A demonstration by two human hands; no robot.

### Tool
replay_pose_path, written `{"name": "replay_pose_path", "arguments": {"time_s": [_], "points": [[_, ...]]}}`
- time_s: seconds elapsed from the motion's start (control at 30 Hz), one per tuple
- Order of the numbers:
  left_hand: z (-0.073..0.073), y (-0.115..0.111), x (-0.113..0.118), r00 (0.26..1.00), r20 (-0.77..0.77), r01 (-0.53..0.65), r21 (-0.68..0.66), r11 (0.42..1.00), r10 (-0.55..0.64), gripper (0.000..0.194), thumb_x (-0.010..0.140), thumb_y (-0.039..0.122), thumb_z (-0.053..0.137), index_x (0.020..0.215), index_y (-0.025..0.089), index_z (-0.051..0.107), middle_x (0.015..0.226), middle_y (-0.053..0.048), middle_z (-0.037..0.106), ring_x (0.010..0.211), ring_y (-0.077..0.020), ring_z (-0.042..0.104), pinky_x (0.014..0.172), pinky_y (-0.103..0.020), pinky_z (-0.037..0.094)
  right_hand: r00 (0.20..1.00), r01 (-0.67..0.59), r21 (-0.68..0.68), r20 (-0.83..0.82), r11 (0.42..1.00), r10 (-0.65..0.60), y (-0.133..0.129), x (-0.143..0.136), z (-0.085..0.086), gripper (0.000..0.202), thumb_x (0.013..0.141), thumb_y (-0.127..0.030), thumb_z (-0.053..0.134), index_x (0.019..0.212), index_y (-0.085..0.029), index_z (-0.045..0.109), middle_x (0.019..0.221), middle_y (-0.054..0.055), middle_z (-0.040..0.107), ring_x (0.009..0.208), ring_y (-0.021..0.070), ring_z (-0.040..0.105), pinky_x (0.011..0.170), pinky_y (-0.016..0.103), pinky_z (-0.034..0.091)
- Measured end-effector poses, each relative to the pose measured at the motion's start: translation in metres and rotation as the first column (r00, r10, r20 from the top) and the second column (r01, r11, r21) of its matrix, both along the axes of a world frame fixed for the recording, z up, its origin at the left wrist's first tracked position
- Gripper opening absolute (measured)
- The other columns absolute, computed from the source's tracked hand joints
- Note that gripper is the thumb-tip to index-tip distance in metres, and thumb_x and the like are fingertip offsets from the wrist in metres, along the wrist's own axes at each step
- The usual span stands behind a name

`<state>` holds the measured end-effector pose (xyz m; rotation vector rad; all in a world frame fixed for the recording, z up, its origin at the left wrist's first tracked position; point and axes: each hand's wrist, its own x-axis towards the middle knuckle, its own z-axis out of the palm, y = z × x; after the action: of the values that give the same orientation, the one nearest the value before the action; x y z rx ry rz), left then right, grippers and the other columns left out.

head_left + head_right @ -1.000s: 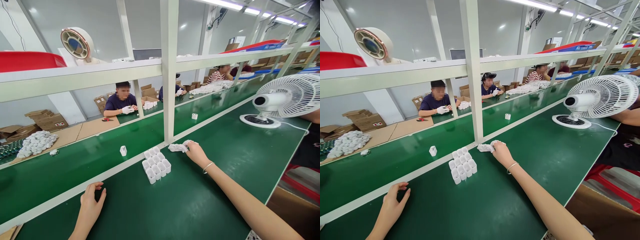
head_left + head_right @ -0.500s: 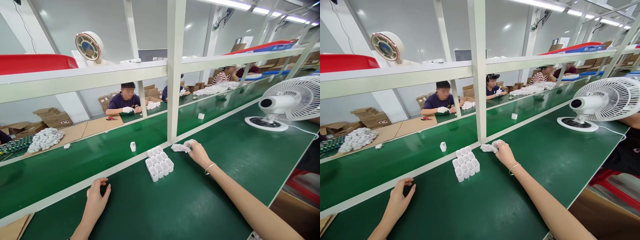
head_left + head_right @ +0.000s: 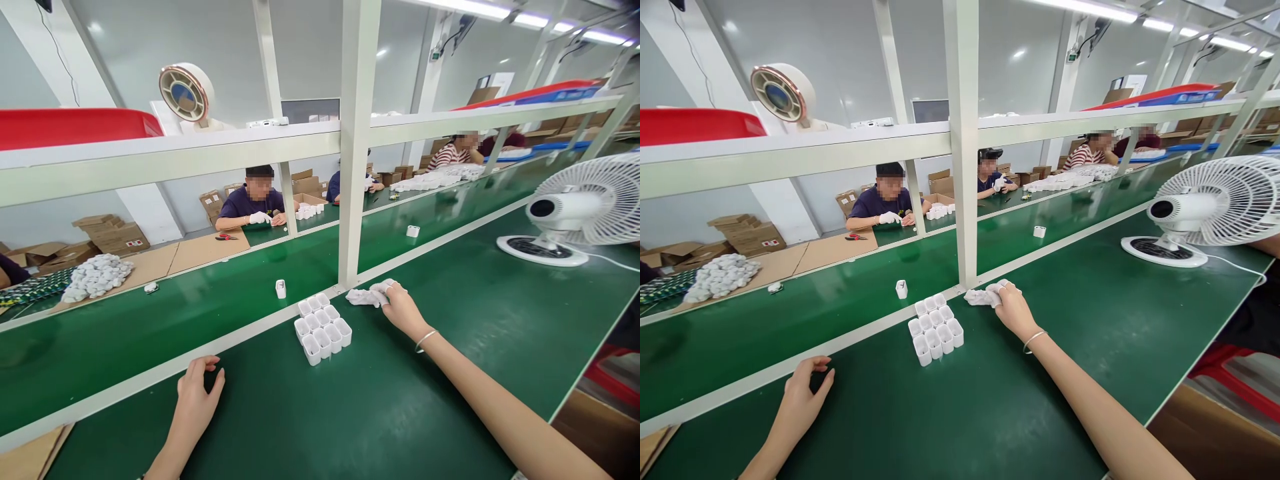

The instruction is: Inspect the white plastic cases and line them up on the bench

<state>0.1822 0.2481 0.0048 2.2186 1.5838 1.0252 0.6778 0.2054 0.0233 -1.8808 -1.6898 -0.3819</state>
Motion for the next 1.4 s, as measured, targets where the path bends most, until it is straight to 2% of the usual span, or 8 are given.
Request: {"name": "replay_pose_path", "arguments": {"time_s": [0.27, 0.47, 0.57, 0.77, 0.9, 1.13, 1.3, 1.4], "points": [[0.0033, -0.0017, 0.0011, 1.000, 0.002, -0.013, -0.019, 1.000, 0.013, 0.038, 0.081, 0.054, 0.047, 0.100, 0.021, 0.053, 0.101, -0.010, 0.061, 0.094, -0.0298, 0.062, 0.087, -0.052, 0.047, 0.999, 0.031, 0.026, 0.007, 0.999, -0.031, 0.0021, 0.0022, 0.0000, 0.026, 0.090, -0.023, 0.040, 0.068, -0.018, 0.053, 0.076, 0.010, 0.057, 0.070, 0.0229, 0.051, 0.066, 0.032, 0.037], [0.0060, -0.0033, 0.0029, 1.000, 0.009, -0.021, -0.029, 0.999, 0.021, 0.039, 0.081, 0.054, 0.047, 0.100, 0.021, 0.053, 0.101, -0.010, 0.061, 0.094, -0.0300, 0.062, 0.087, -0.053, 0.046, 1.000, 0.008, 0.042, -0.027, 0.999, -0.007, 0.0025, 0.0023, -0.0017, 0.028, 0.085, -0.025, 0.040, 0.058, -0.023, 0.032, 0.064, 0.006, 0.050, 0.059, 0.0191, 0.043, 0.058, 0.031, 0.030], [0.0065, -0.0038, 0.0028, 1.000, 0.010, -0.022, -0.037, 0.999, 0.023, 0.039, 0.080, 0.054, 0.046, 0.100, 0.021, 0.053, 0.101, -0.010, 0.060, 0.094, -0.0299, 0.061, 0.088, -0.053, 0.046, 0.999, 0.007, 0.049, -0.053, 0.999, -0.004, 0.0024, 0.0017, -0.0021, 0.029, 0.084, -0.026, 0.038, 0.058, -0.023, 0.028, 0.062, 0.006, 0.048, 0.056, 0.0188, 0.041, 0.056, 0.031, 0.029], [0.0066, -0.0039, 0.0029, 1.000, 0.007, -0.021, -0.036, 0.999, 0.022, 0.038, 0.081, 0.053, 0.045, 0.099, 0.021, 0.054, 0.100, -0.009, 0.061, 0.094, -0.0298, 0.062, 0.087, -0.052, 0.046, 0.994, -0.023, 0.071, -0.101, 0.997, 0.030, 0.0000, -0.0038, 0.0029, 0.024, 0.089, -0.029, 0.036, 0.067, -0.021, 0.041, 0.069, 0.006, 0.053, 0.067, 0.0211, 0.049, 0.064, 0.032, 0.036], [0.0056, -0.0035, 0.0026, 1.000, 0.007, -0.020, -0.023, 1.000, 0.020, 0.037, 0.081, 0.053, 0.045, 0.100, 0.021, 0.053, 0.100, -0.010, 0.061, 0.094, -0.0298, 0.062, 0.087, -0.052, 0.047, 0.992, -0.034, 0.076, -0.118, 0.997, 0.043, -0.0011, -0.0070, 0.0046, 0.012, 0.085, -0.027, 0.043, 0.078, -0.019, 0.049, 0.079, 0.007, 0.057, 0.078, 0.0236, 0.052, 0.071, 0.033, 0.038], [0.0032, -0.0034, 0.0007, 1.000, -0.010, -0.011, -0.017, 1.000, 0.011, 0.035, 0.084, 0.050, 0.044, 0.100, 0.021, 0.052, 0.101, -0.010, 0.060, 0.095, -0.0294, 0.061, 0.088, -0.053, 0.046, 0.993, -0.024, 0.058, -0.115, 0.998, 0.030, -0.0018, -0.0061, 0.0025, 0.008, 0.079, -0.020, 0.044, 0.080, -0.019, 0.051, 0.085, 0.008, 0.057, 0.080, 0.0235, 0.051, 0.071, 0.032, 0.038], [0.0025, -0.0033, 0.0001, 1.000, -0.022, -0.009, -0.025, 1.000, 0.008, 0.035, 0.084, 0.050, 0.043, 0.101, 0.021, 0.052, 0.102, -0.009, 0.059, 0.097, -0.0291, 0.060, 0.089, -0.052, 0.046, 0.994, -0.027, 0.046, -0.103, 0.999, 0.031, -0.0007, -0.0038, 0.0001, 0.014, 0.084, -0.025, 0.042, 0.078, -0.019, 0.052, 0.079, 0.007, 0.055, 0.076, 0.0226, 0.051, 0.070, 0.032, 0.038], [0.0019, -0.0028, -0.0007, 0.999, -0.031, -0.011, -0.020, 1.000, 0.011, 0.034, 0.084, 0.049, 0.043, 0.101, 0.021, 0.052, 0.102, -0.009, 0.059, 0.096, -0.0290, 0.061, 0.088, -0.051, 0.046, 0.994, -0.014, 0.042, -0.107, 0.999, 0.018, 0.0010, -0.0006, -0.0026, 0.024, 0.088, -0.028, 0.037, 0.067, -0.021, 0.046, 0.072, 0.007, 0.054, 0.068, 0.0214, 0.050, 0.064, 0.031, 0.037]]}}
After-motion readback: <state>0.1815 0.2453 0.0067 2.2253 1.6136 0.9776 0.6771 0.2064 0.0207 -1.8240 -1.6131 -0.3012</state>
